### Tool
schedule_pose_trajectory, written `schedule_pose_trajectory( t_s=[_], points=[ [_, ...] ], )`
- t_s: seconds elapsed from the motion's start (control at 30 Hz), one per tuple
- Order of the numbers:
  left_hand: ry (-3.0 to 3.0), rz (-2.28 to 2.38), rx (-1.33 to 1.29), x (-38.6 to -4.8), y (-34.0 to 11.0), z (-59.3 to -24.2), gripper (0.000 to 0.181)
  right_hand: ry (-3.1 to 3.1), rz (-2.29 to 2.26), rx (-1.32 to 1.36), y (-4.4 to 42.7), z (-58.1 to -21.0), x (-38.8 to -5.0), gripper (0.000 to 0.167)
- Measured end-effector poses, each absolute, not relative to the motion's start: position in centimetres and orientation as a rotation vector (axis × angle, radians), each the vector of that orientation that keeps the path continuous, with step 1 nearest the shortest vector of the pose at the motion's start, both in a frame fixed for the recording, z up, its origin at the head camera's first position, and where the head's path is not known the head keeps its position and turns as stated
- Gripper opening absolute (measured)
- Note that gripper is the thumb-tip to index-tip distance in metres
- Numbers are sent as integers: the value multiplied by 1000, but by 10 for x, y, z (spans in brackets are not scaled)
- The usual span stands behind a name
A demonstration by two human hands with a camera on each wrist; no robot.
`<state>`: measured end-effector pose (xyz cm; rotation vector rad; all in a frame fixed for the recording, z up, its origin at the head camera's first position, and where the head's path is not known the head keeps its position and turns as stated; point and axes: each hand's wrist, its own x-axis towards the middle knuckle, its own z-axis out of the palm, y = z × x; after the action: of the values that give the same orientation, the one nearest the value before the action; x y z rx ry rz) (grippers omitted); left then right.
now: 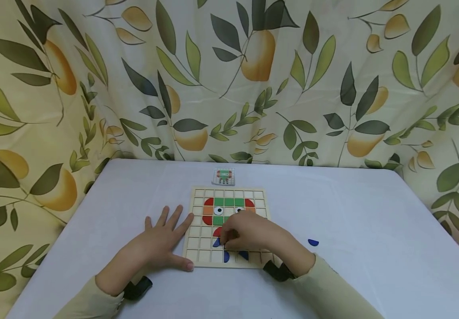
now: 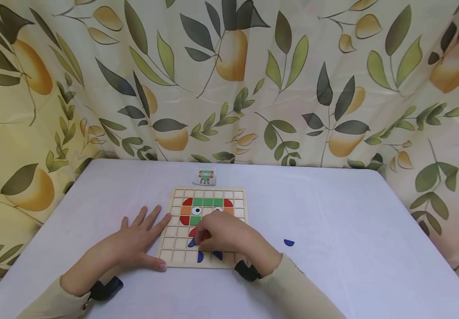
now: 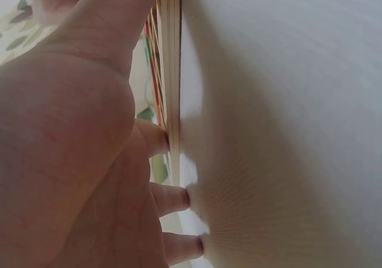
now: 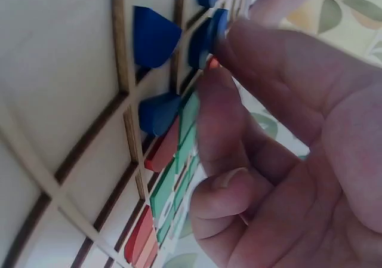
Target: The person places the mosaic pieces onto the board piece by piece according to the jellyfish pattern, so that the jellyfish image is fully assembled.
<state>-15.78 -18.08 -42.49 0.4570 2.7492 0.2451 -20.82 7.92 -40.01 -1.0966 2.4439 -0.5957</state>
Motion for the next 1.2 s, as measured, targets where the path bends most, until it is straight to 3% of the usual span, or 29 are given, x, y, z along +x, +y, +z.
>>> schedule_pose_trajectory(
  t_s=[0.9,1.2],
  points=[
    [2774,231,476,-159,-181,-427,125,2509,-518,-1103,84,-400,-190,27],
    [2770,227,447,-159,-179,-430,128,2563,-704,-1077,129,-392,-200,20]
  ],
)
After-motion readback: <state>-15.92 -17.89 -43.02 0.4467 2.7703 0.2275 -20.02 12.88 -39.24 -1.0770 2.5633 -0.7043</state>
